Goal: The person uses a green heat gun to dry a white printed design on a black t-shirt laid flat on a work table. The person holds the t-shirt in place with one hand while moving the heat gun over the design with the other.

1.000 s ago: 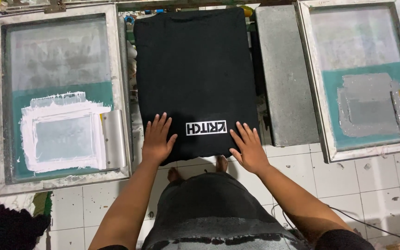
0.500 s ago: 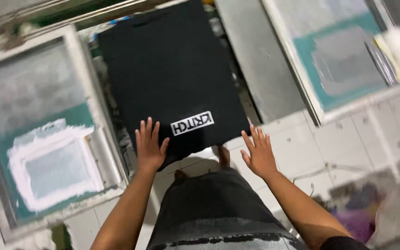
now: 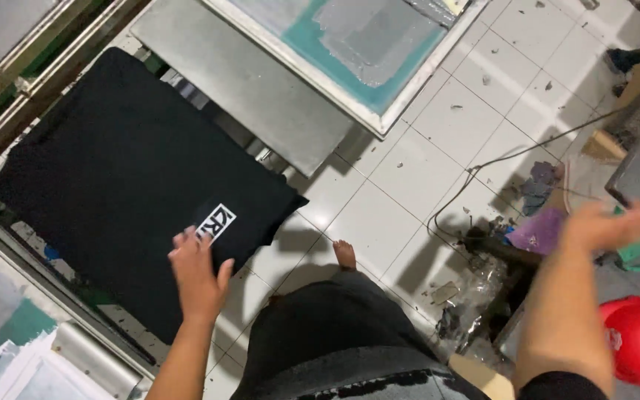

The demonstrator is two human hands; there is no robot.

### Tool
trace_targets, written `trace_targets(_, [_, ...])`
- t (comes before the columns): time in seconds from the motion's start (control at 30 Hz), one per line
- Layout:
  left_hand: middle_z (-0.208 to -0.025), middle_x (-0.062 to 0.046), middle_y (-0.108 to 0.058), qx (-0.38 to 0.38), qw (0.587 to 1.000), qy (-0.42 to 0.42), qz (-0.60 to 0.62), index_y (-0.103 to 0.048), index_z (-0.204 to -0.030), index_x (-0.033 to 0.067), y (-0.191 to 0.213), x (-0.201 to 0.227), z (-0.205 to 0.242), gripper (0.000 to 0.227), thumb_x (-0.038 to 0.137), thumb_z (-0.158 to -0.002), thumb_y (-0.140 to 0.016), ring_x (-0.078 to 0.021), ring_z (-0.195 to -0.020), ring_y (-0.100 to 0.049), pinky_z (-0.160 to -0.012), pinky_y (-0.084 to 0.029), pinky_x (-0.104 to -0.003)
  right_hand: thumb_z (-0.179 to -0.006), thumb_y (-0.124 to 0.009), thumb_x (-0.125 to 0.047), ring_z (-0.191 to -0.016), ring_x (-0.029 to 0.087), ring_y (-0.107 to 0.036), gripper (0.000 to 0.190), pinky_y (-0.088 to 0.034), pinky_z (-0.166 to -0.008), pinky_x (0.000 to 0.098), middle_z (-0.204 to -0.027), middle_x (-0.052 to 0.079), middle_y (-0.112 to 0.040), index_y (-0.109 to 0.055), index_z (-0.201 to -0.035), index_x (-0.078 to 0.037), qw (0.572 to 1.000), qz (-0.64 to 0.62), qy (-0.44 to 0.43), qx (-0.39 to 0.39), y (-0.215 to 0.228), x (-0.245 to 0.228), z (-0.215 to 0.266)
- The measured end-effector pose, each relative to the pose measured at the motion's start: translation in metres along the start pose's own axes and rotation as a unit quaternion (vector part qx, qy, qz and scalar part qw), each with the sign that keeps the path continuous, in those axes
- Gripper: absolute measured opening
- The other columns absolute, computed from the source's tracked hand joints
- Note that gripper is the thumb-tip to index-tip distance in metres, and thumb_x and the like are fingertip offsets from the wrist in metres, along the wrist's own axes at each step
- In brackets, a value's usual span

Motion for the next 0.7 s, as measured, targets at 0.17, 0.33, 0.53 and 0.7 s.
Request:
trace_targets(0.17, [-0.167,-0.016,-0.028,-0.086,0.986,-0.139,-0.019,-0.041,-0.155,0.0085,-0.049,0.093,-0.081,0.068,0.043,-0.099,-0.058,-0.0403,-0.156,-0.019,-0.125,-0.016,-0.056,-0.102,-0.079,-0.027,-0.136,0.053,-0.036,0.066,-0.022,-0.112,0.0581,-0.148,0.036,-0.044,-0.043,-0.143,0.008,0.914,0.174,-0.341,-0.137,-0.049,0.193,-0.025])
trace_targets(0.33, [-0.167,-0.014,-0.031,-0.104,0.963,-0.242,0.062,-0.044,-0.151,0.0115,-0.113,0.169,-0.135,0.063,0.032,-0.098,-0.071,-0.0432,-0.155,-0.023,-0.123,-0.022,-0.061,-0.1,-0.07,-0.059,-0.122,0.046,-0.061,0.085,-0.051,-0.094,0.0556,-0.137,0.027,-0.057,-0.04,-0.138,0.01,0.787,0.29,-0.428,-0.337,-0.063,0.246,-0.026])
trace_targets(0.53, [-0.168,-0.01,-0.027,-0.144,0.953,-0.263,0.047,-0.032,-0.158,0.0172,-0.128,0.191,-0.138,0.062,0.032,-0.104,-0.06,-0.0399,-0.157,-0.019,-0.126,-0.018,-0.058,-0.098,-0.066,-0.054,-0.128,0.04,-0.057,0.06,-0.034,-0.107,0.0422,-0.131,0.022,-0.072,-0.075,-0.124,-0.001,0.797,0.257,-0.308,-0.451,-0.104,0.316,-0.031])
trace_targets(0.7, [-0.168,-0.008,-0.028,-0.136,0.956,-0.259,0.005,-0.037,-0.158,0.0127,-0.127,0.166,-0.113,0.061,0.036,-0.105,-0.055,-0.0339,-0.157,-0.02,-0.127,-0.018,-0.051,-0.076,-0.089,-0.039,-0.106,0.031,-0.071,0.065,-0.056,-0.09,0.0422,-0.12,0.007,-0.071,-0.049,-0.121,-0.015,0.853,0.112,-0.489,-0.144,-0.066,0.218,-0.034])
Point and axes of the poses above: each hand's wrist, its own z-axis away from the middle knuckle, its own y-axis out of the back of the hand, x = y × z, the point moved 1 cm from there along -z, towards the middle knuckle
